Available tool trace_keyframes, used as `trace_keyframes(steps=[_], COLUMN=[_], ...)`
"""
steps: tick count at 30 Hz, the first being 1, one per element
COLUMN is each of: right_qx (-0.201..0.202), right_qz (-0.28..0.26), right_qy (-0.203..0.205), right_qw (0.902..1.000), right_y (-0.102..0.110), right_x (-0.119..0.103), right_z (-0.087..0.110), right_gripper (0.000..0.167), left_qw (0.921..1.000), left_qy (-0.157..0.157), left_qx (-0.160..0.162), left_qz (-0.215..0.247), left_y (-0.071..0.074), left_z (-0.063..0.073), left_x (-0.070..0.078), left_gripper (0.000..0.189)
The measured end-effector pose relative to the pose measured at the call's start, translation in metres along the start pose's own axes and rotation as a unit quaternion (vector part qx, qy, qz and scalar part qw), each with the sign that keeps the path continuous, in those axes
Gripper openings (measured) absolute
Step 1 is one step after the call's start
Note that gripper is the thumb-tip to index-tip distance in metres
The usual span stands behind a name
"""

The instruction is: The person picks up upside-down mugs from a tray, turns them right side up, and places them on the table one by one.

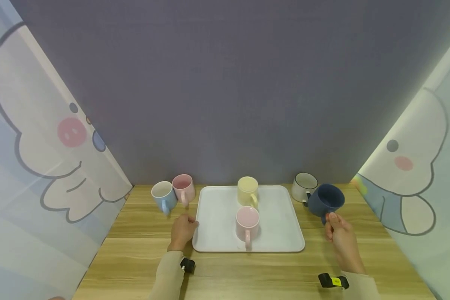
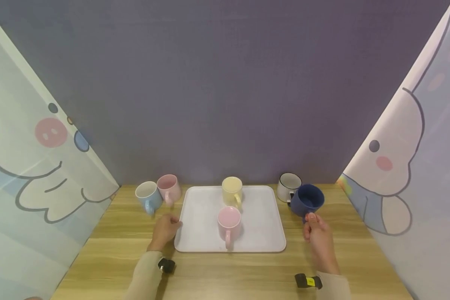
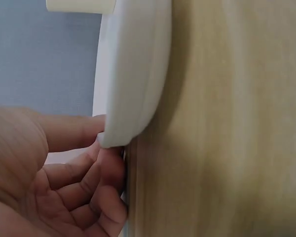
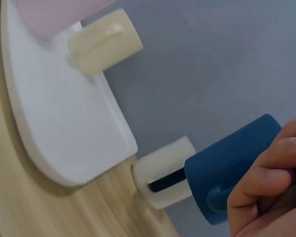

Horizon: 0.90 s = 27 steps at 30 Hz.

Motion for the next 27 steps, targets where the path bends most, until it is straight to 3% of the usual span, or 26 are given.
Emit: trace_keyframes(steps=[5,12,20,27], right_qx=[-0.003,0.025,0.039,0.053], right_qz=[-0.026,-0.022,0.012,0.079], right_qy=[-0.001,-0.021,-0.05,-0.074], right_qw=[0.9997,0.9992,0.9979,0.9927], right_y=[0.006,0.012,0.021,0.026], right_x=[0.003,0.007,0.027,0.048], right_z=[-0.005,-0.011,-0.024,-0.034], right_gripper=[0.034,0.034,0.032,0.034], left_qw=[0.9998,0.9995,0.9992,0.9993], left_qy=[0.012,0.023,0.032,0.03], left_qx=[-0.014,-0.022,-0.018,-0.017], left_qz=[0.007,0.006,0.012,0.015], left_y=[-0.002,-0.005,-0.005,-0.008], left_z=[-0.002,-0.004,-0.004,-0.004], left_x=[-0.004,-0.006,-0.007,-0.011], left_gripper=[0.013,0.014,0.014,0.013])
Point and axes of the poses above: each hand's wrist, its own z-axis away from the middle knuckle, its own y-axis out of the back of the hand, x = y × z, the point moved 7 cm from there along -z, towards the middle knuckle, and after that the axes turned 13 degrees about x, right-handed, at the moved point
